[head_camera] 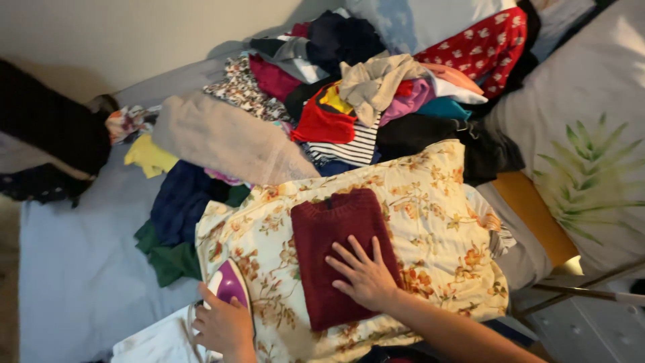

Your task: The person irons a maroon sweater on a floral pillow using a purple iron. They smooth the fabric, iron the sleeves and body, and then fold the sweater into a neat pile before placing it on a nearby surface.

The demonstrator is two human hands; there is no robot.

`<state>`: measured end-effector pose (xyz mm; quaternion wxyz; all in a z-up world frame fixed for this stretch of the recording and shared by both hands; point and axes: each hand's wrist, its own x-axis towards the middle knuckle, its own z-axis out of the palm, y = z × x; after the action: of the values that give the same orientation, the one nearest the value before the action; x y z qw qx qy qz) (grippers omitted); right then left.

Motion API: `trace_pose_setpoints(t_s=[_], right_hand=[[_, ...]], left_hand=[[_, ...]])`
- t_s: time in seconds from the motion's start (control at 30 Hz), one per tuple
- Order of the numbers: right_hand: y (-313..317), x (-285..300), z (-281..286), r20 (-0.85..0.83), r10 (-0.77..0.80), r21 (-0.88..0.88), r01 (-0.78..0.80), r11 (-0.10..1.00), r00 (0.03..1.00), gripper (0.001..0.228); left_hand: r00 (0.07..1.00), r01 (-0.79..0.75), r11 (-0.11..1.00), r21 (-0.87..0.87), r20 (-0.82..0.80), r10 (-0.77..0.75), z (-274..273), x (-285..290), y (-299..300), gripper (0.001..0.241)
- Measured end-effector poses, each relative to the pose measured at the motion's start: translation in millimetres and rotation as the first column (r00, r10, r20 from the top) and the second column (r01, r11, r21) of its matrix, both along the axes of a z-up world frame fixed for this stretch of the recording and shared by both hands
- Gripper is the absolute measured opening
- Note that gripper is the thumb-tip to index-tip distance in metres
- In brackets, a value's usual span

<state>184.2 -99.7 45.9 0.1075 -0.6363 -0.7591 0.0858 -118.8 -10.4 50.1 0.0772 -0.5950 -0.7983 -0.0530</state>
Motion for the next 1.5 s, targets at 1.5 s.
trace_pose_setpoints(t_s=[1.5], right_hand=[[-7.0, 62.0, -46.1, -0.033, -0.3, -0.154, 0.292, 0.944, 0.953, 0.06]], left_hand=[[0.799, 0.435, 0.891, -0.132, 0.513, -0.314, 45.9, 139.0, 23.0, 0.055]])
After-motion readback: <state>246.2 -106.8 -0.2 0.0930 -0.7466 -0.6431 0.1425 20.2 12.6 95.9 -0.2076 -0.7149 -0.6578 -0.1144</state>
